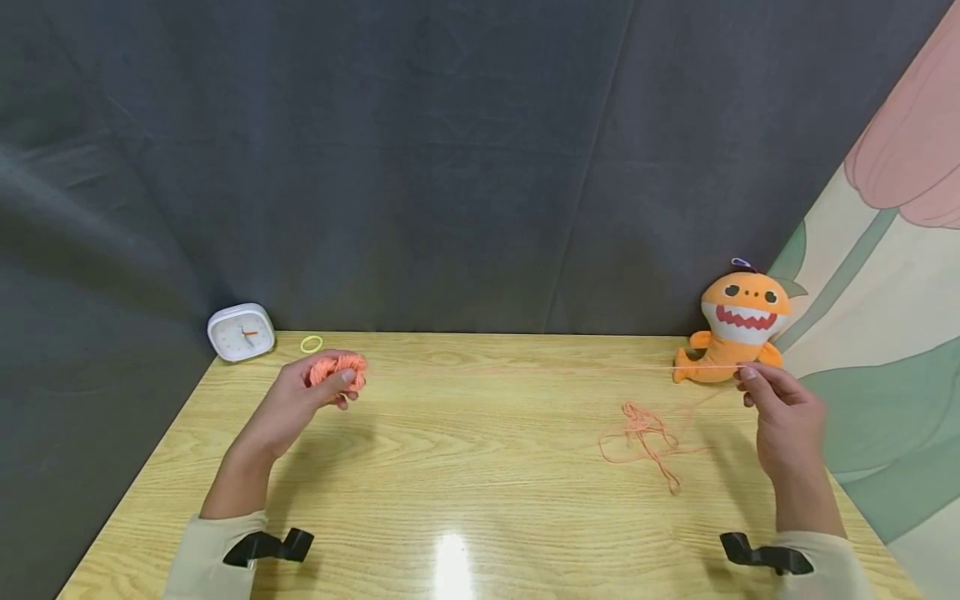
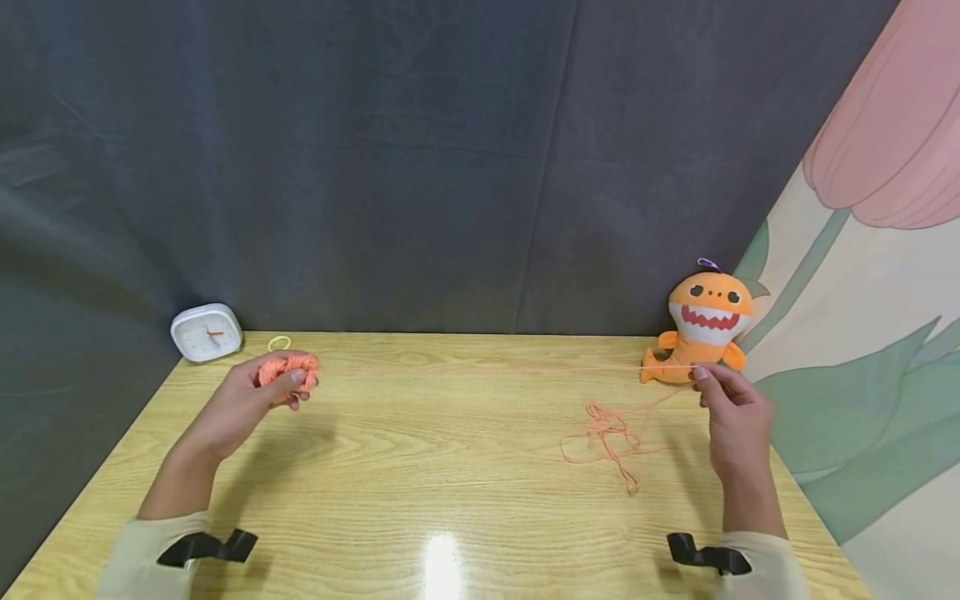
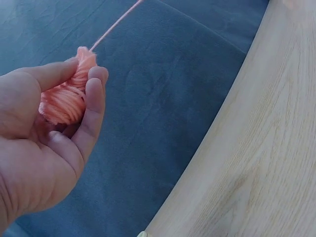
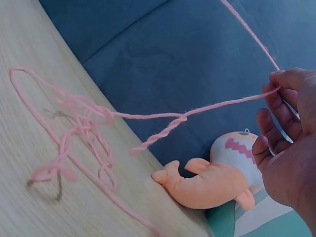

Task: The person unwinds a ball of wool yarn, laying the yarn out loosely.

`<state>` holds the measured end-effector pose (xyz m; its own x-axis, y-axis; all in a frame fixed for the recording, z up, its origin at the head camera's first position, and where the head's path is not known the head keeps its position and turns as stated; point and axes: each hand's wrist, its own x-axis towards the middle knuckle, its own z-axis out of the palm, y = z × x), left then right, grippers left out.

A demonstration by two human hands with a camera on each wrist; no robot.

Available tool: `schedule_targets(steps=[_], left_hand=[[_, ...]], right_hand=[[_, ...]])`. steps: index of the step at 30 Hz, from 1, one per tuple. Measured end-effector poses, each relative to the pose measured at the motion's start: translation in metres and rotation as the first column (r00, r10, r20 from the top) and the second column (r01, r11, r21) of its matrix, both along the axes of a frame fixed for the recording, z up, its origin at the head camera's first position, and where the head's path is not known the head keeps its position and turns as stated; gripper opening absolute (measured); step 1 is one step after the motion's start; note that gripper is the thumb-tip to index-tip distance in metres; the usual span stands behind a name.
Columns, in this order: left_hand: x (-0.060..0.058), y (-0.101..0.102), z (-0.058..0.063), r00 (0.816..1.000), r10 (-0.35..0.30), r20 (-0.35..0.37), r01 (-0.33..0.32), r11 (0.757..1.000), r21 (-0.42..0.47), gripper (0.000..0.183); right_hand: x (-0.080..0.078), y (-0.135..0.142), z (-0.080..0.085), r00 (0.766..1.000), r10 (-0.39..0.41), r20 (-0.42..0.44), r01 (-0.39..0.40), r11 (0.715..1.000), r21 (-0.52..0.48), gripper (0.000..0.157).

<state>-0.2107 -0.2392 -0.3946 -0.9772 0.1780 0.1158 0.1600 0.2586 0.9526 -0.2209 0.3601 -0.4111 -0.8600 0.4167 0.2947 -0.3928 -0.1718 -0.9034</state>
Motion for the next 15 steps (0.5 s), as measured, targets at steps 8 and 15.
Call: schedule_targets(steps=[8, 15], left_hand=[[-0.001, 0.000, -0.001, 0.999, 0.034, -0.022, -0.033, 0.998, 0.047, 0.047], [0.000, -0.002, 0.001, 0.993, 0.120, 0.000, -0.120, 0.992, 0.044, 0.049]], right_hand=[[0.004, 0.005, -0.004, 1.000, -0.012, -0.002, 0.012, 1.000, -0.027, 0.014], [0.006, 0.011, -0.006, 1.000, -0.022, -0.003, 0.022, 0.999, -0.035, 0.011]])
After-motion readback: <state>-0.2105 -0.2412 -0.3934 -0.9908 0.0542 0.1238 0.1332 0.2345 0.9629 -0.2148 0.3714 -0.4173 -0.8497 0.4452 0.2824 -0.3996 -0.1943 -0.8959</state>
